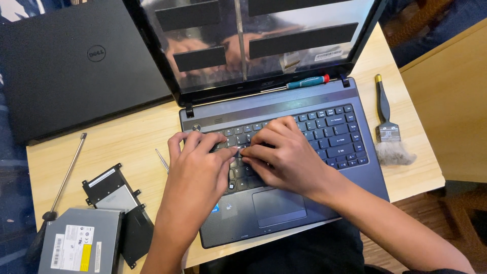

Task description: The person cleans a laptop keyboard using a small brush and their fingers. They systematically brush between the keys and wipe the surface, occasionally picking up debris. The person also removes a keycap to clean underneath it.

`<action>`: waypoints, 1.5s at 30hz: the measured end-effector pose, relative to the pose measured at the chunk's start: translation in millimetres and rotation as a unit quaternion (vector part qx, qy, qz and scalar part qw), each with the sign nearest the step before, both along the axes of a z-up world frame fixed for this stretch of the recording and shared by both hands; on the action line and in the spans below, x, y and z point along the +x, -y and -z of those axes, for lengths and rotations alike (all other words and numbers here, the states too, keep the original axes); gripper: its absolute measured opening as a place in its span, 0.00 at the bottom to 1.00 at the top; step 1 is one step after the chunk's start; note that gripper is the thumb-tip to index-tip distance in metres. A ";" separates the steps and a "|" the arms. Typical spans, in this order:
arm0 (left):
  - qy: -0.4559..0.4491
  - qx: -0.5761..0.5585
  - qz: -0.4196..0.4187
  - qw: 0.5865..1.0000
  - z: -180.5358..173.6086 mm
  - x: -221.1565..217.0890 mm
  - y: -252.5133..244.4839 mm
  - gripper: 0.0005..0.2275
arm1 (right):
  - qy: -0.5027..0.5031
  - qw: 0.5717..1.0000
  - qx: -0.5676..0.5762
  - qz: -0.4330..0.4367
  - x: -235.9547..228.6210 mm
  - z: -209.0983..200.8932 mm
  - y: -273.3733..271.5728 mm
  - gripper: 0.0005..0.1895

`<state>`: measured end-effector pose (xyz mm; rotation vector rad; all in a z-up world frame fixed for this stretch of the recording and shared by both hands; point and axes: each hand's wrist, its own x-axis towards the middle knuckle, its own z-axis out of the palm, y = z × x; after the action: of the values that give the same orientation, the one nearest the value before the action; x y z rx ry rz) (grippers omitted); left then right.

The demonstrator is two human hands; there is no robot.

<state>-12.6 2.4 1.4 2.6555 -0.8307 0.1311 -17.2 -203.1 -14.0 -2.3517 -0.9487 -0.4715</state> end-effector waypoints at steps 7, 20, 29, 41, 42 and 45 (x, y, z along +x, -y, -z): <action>0.017 -0.008 -0.012 1.000 1.6 1.6 5.2 0.05 | 0.017 0.999 -0.007 0.026 1.4 2.8 -6.7 0.04; 0.015 -0.011 -0.032 0.999 6.6 1.4 8.5 0.02 | -0.022 0.999 -0.003 0.044 0.4 0.5 -9.6 0.02; -0.030 -0.002 0.030 0.999 0.3 8.1 -5.5 0.04 | -0.028 0.998 -0.058 0.022 5.9 -3.4 -8.6 0.05; -0.008 0.050 0.027 0.998 -8.1 9.4 -7.8 0.07 | 0.026 0.992 0.055 0.114 7.5 -12.8 18.1 0.03; 0.009 0.078 0.023 0.997 -8.1 8.8 -7.1 0.08 | 0.031 0.988 0.063 0.136 7.0 -14.1 21.7 0.02; 0.017 0.108 0.056 0.992 -8.0 16.3 -6.1 0.08 | 0.052 0.975 0.082 0.200 9.2 -17.6 37.8 0.04</action>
<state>3.7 8.5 9.4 2.8039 -1.0569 0.0624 -8.0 -240.9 3.6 -2.3840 -0.4521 -0.8027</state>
